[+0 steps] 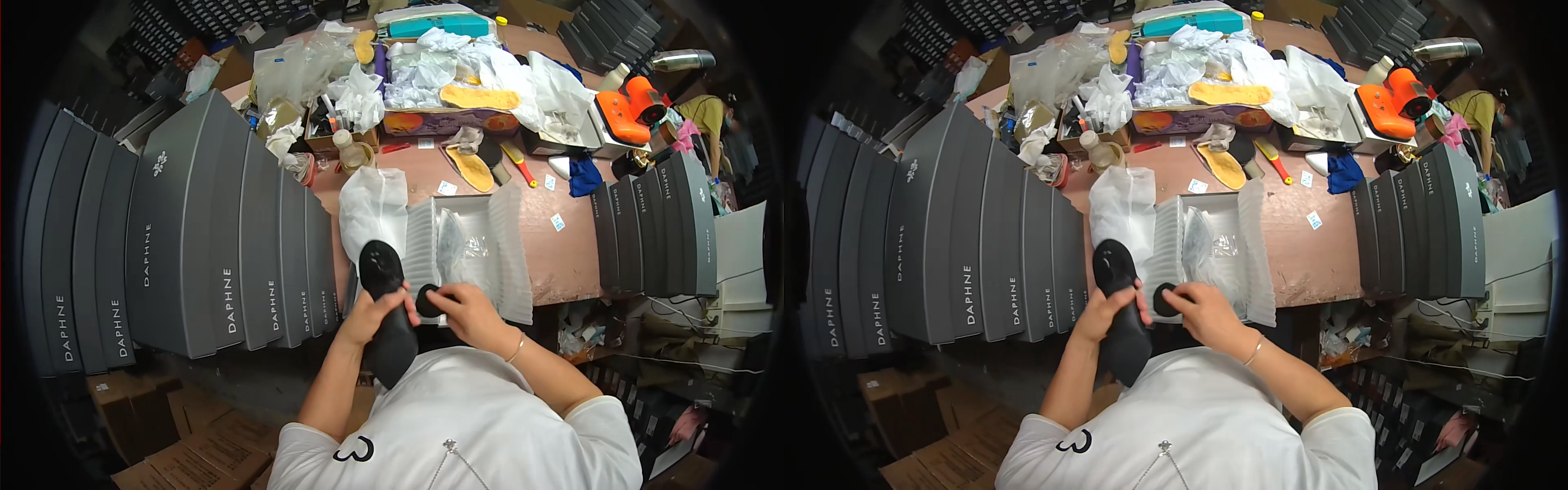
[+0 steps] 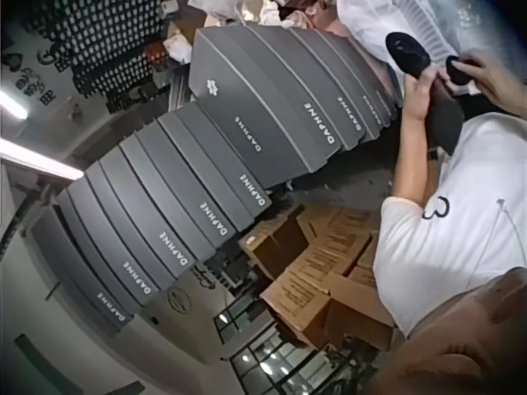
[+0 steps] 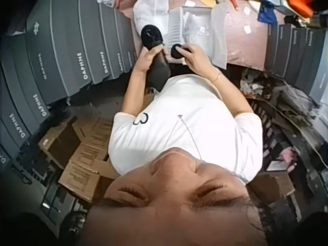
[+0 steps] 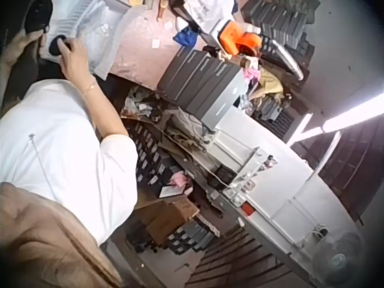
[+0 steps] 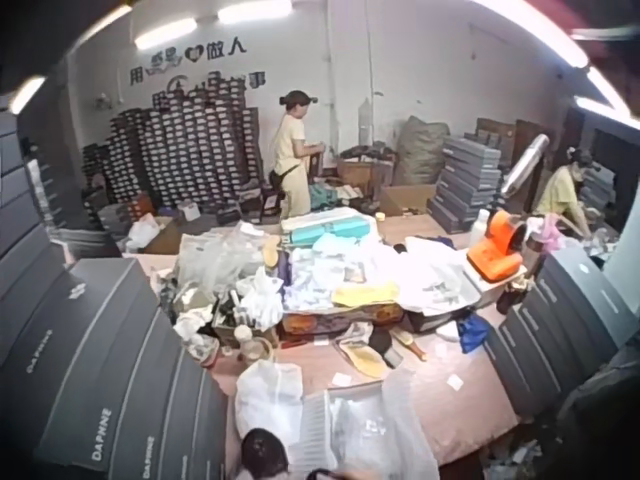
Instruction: Packing black high-heeled shoes into boxes with protective tissue paper.
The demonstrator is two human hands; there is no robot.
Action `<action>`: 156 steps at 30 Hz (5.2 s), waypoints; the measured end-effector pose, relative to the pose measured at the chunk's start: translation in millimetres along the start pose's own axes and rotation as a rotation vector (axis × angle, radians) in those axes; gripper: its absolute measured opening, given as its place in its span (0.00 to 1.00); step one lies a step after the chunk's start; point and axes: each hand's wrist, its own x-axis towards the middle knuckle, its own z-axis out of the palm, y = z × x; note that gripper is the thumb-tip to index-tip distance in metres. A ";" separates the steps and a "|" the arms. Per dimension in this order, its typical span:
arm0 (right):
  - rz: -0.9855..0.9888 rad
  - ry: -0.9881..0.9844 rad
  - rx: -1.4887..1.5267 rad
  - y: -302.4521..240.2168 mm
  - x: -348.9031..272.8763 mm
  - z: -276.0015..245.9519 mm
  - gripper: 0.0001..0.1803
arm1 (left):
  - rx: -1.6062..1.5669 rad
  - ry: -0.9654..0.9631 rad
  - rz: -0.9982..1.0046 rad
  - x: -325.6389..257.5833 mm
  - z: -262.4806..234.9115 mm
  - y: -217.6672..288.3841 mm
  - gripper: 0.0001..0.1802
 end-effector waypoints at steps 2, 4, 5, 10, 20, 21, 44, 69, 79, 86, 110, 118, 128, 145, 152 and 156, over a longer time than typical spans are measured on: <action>0.119 0.144 0.097 -3.7 4.5 -5.5 0.30 | -0.116 -0.041 0.088 10.9 -17.3 -6.2 0.26; 0.158 0.281 0.181 -17.4 37.0 -12.2 0.29 | -0.245 -0.134 0.004 23.8 -13.7 -7.4 0.31; 0.076 0.161 0.115 -22.6 45.0 -6.1 0.28 | -0.232 0.120 0.051 32.5 -1.0 -17.8 0.35; 0.088 -0.340 0.333 -40.6 -0.9 -28.3 0.23 | -0.476 0.222 0.090 57.9 -36.5 -7.4 0.37; 0.639 0.742 0.085 140.4 -48.2 -100.6 0.22 | -0.642 0.142 0.129 68.4 -12.5 -3.4 0.42; 0.714 0.722 0.031 183.5 -63.1 -88.9 0.23 | -0.633 0.091 0.130 66.1 -5.2 -1.8 0.43; 0.675 0.660 -0.042 206.2 -59.6 -118.0 0.21 | -0.483 -0.208 -0.110 55.2 6.0 -32.6 0.48; 0.321 0.361 -0.249 303.8 110.9 -97.9 0.16 | -0.425 -0.095 -0.151 94.1 45.9 -33.3 0.48; 0.067 0.204 -0.172 15.9 36.5 -41.1 0.24 | -0.145 0.236 0.055 70.7 69.7 -52.9 0.41; 0.046 0.393 -0.020 -4.6 24.3 -59.1 0.24 | -0.198 -0.165 0.003 47.8 51.8 -36.4 0.43; 0.249 0.443 0.176 3.0 3.2 -113.2 0.22 | 0.217 -0.117 0.133 45.0 38.7 -3.5 0.19; -0.280 0.033 -0.353 18.0 44.8 -102.3 0.22 | 0.382 -0.157 0.032 37.0 42.0 -6.9 0.15; 0.245 0.354 0.049 85.7 62.4 -129.5 0.38 | 0.266 -0.168 -0.166 44.6 22.7 -10.0 0.14; 0.751 0.289 1.822 28.4 -26.5 -18.6 0.24 | -0.075 0.264 0.253 34.7 -12.9 -10.1 0.28; 0.985 0.307 1.996 19.8 -29.4 -10.1 0.30 | 0.036 0.413 0.300 29.9 -11.1 -20.2 0.19; 0.913 0.273 1.956 11.6 -26.6 -11.6 0.29 | 0.009 0.394 0.314 25.8 -15.7 -21.9 0.20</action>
